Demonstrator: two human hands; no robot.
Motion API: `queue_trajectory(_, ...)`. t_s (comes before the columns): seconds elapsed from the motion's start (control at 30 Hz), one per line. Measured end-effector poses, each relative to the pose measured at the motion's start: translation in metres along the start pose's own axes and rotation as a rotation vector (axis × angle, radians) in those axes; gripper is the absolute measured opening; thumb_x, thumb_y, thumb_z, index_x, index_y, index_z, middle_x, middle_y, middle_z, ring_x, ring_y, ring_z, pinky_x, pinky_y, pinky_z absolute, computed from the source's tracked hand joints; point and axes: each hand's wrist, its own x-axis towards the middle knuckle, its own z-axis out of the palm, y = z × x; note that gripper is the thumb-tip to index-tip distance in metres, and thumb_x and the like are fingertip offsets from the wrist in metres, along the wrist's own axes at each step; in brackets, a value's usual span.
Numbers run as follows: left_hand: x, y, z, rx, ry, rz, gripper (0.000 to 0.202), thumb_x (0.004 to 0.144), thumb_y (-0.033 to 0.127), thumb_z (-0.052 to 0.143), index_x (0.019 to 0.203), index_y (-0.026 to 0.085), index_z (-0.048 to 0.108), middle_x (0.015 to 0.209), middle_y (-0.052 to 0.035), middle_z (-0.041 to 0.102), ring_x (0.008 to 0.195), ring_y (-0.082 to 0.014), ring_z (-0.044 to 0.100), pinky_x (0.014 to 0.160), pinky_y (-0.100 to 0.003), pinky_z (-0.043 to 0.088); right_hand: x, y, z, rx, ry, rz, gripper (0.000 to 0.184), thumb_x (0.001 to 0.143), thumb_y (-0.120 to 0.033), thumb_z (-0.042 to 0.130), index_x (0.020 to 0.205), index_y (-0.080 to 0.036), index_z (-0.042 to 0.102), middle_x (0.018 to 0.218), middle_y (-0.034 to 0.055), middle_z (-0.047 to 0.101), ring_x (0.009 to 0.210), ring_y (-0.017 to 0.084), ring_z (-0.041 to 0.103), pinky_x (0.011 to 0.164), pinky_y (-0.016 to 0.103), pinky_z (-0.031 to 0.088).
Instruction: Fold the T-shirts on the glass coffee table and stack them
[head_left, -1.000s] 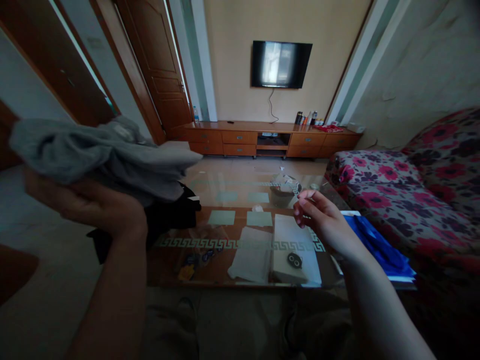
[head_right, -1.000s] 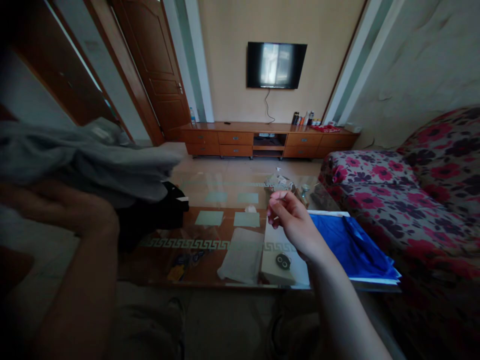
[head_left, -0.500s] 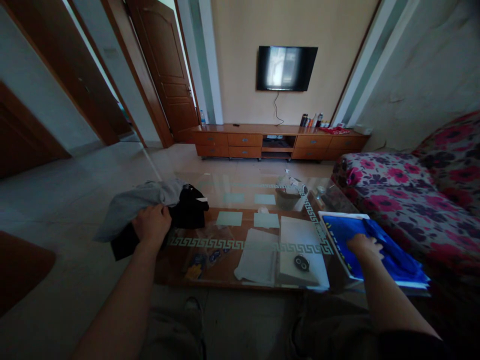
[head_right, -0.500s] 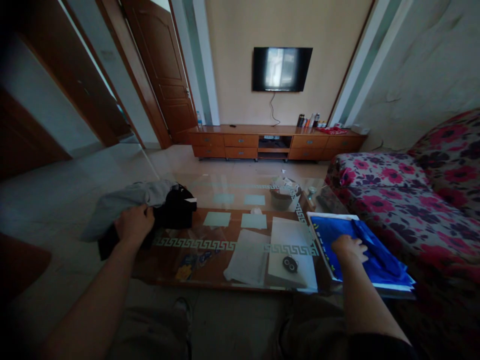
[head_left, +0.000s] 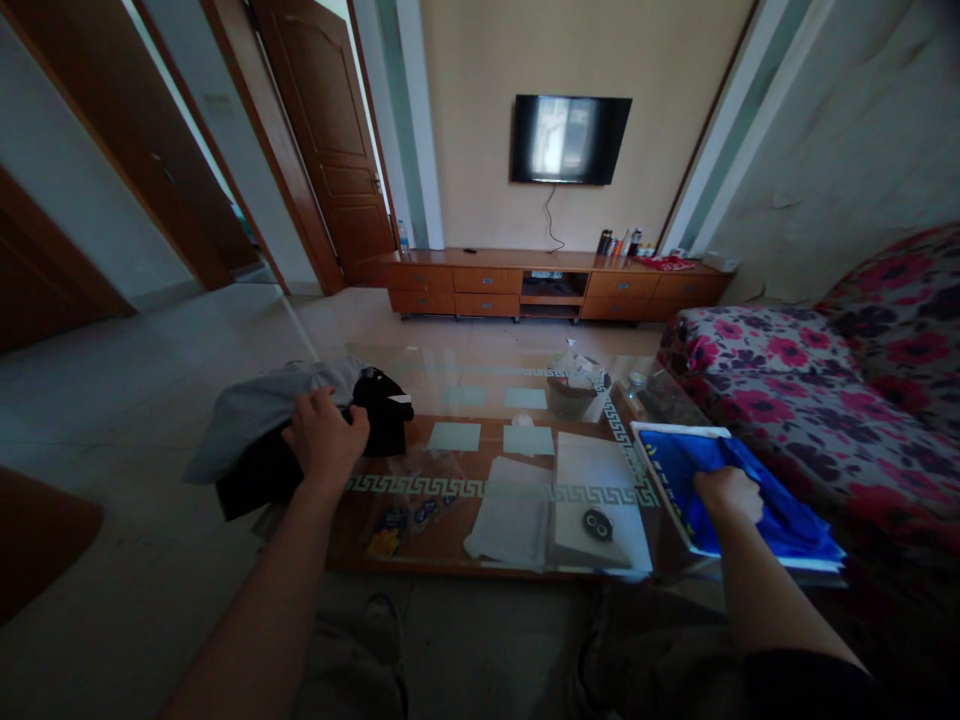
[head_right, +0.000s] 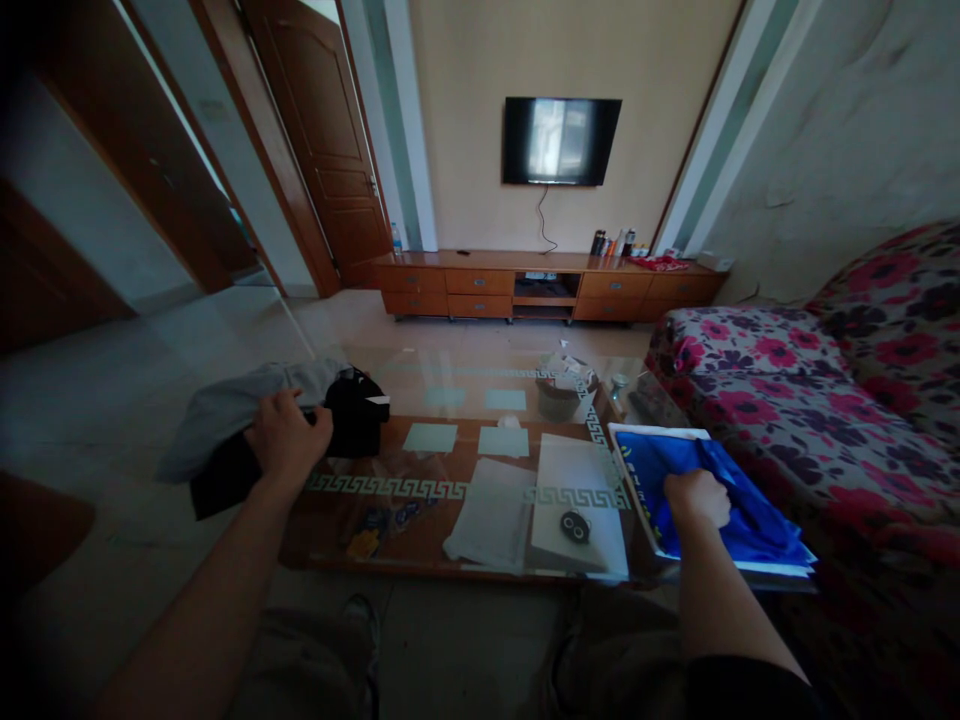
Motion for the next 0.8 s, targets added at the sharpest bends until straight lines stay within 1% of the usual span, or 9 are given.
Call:
queue_trajectory(0.23, -0.012, 0.030, -0.008, -0.079, -0.072, 0.063, 0.044, 0.092, 0.035, 0.049, 0.131, 0.015, 0.050, 0.133, -0.0192, 0.051, 0.125, -0.0365, 0.049, 0.100, -0.051, 0.039, -0.009, -0.012, -0.020, -0.016, 0.011, 0.014, 0.062, 0.075, -0.039, 0.064, 0.122, 0.001, 0.069, 0.118, 0.0362, 0.064, 0.108, 0.052, 0.064, 0.082, 0.057, 0.055)
queue_trajectory(0.3, -0.015, 0.039, -0.011, -0.127, -0.082, 0.118, 0.041, 0.092, 0.032, 0.050, 0.130, 0.016, 0.051, 0.133, -0.0177, 0.052, 0.126, -0.0353, 0.048, 0.102, -0.049, 0.038, -0.012, -0.023, -0.031, -0.034, -0.001, -0.073, 0.054, 0.077, -0.034, 0.061, 0.116, 0.002, 0.071, 0.115, 0.0354, 0.066, 0.109, 0.050, 0.065, 0.085, 0.055, 0.054)
queue_trajectory(0.4, -0.020, 0.056, -0.014, -0.238, -0.076, 0.214, 0.036, 0.091, 0.028, 0.052, 0.126, 0.018, 0.054, 0.130, -0.0149, 0.054, 0.126, -0.0333, 0.050, 0.104, -0.047, 0.038, -0.028, -0.046, -0.057, -0.001, 0.005, -0.257, 0.036, 0.081, -0.030, 0.058, 0.100, -0.005, 0.075, 0.103, 0.0292, 0.070, 0.107, 0.044, 0.066, 0.089, 0.049, 0.052)
queue_trajectory(0.47, -0.024, 0.069, -0.018, -0.353, -0.077, 0.278, 0.031, 0.091, 0.025, 0.053, 0.121, 0.018, 0.056, 0.126, -0.0133, 0.055, 0.122, -0.0306, 0.053, 0.104, -0.044, 0.040, -0.050, -0.062, -0.083, 0.183, 0.025, -0.422, 0.027, 0.084, -0.032, 0.058, 0.092, -0.012, 0.074, 0.088, 0.0203, 0.071, 0.096, 0.038, 0.068, 0.085, 0.047, 0.051)
queue_trajectory(0.53, -0.030, 0.083, -0.024, -0.508, -0.102, 0.356, 0.026, 0.091, 0.023, 0.053, 0.117, 0.018, 0.057, 0.120, -0.0111, 0.057, 0.111, -0.0257, 0.058, 0.098, -0.040, 0.045, -0.079, -0.074, -0.115, 0.581, -0.062, -0.579, 0.026, 0.087, -0.041, 0.059, 0.088, -0.017, 0.070, 0.073, 0.0112, 0.066, 0.077, 0.030, 0.064, 0.073, 0.042, 0.050)
queue_trajectory(0.57, -0.034, 0.091, -0.029, -0.591, -0.126, 0.403, 0.024, 0.092, 0.022, 0.053, 0.115, 0.019, 0.057, 0.116, -0.0097, 0.057, 0.105, -0.0230, 0.060, 0.094, -0.037, 0.048, -0.093, -0.078, -0.131, 0.838, -0.136, -0.667, 0.029, 0.091, -0.047, 0.057, 0.094, -0.020, 0.068, 0.072, 0.0085, 0.063, 0.072, 0.027, 0.061, 0.068, 0.040, 0.048)
queue_trajectory(0.63, -0.044, 0.107, -0.043, -0.735, -0.197, 0.520, 0.023, 0.094, 0.021, 0.052, 0.116, 0.020, 0.057, 0.110, -0.0070, 0.058, 0.094, -0.0188, 0.061, 0.087, -0.033, 0.050, -0.119, -0.084, -0.158, 1.006, -0.156, -0.755, 0.034, 0.097, -0.057, 0.046, 0.106, -0.028, 0.062, 0.077, 0.0044, 0.062, 0.069, 0.021, 0.057, 0.065, 0.035, 0.047)
queue_trajectory(0.67, -0.050, 0.115, -0.050, -0.786, -0.243, 0.596, 0.024, 0.094, 0.021, 0.051, 0.117, 0.021, 0.057, 0.109, -0.0060, 0.059, 0.092, -0.0178, 0.061, 0.087, -0.033, 0.050, -0.128, -0.087, -0.169, 1.146, -0.175, -0.796, 0.030, 0.098, -0.056, 0.049, 0.107, -0.030, 0.060, 0.079, 0.0041, 0.061, 0.069, 0.020, 0.054, 0.065, 0.034, 0.046)
queue_trajectory(0.8, -0.076, 0.141, -0.074, -0.872, -0.459, 0.826, 0.025, 0.096, 0.020, 0.052, 0.120, 0.025, 0.057, 0.114, -0.0052, 0.061, 0.103, -0.0185, 0.061, 0.094, -0.035, 0.048, -0.155, -0.099, -0.180, 1.050, -0.443, -0.916, 0.028, 0.089, -0.051, 0.068, 0.093, -0.025, 0.062, 0.077, 0.0017, 0.056, 0.065, 0.016, 0.048, 0.058, 0.029, 0.042)
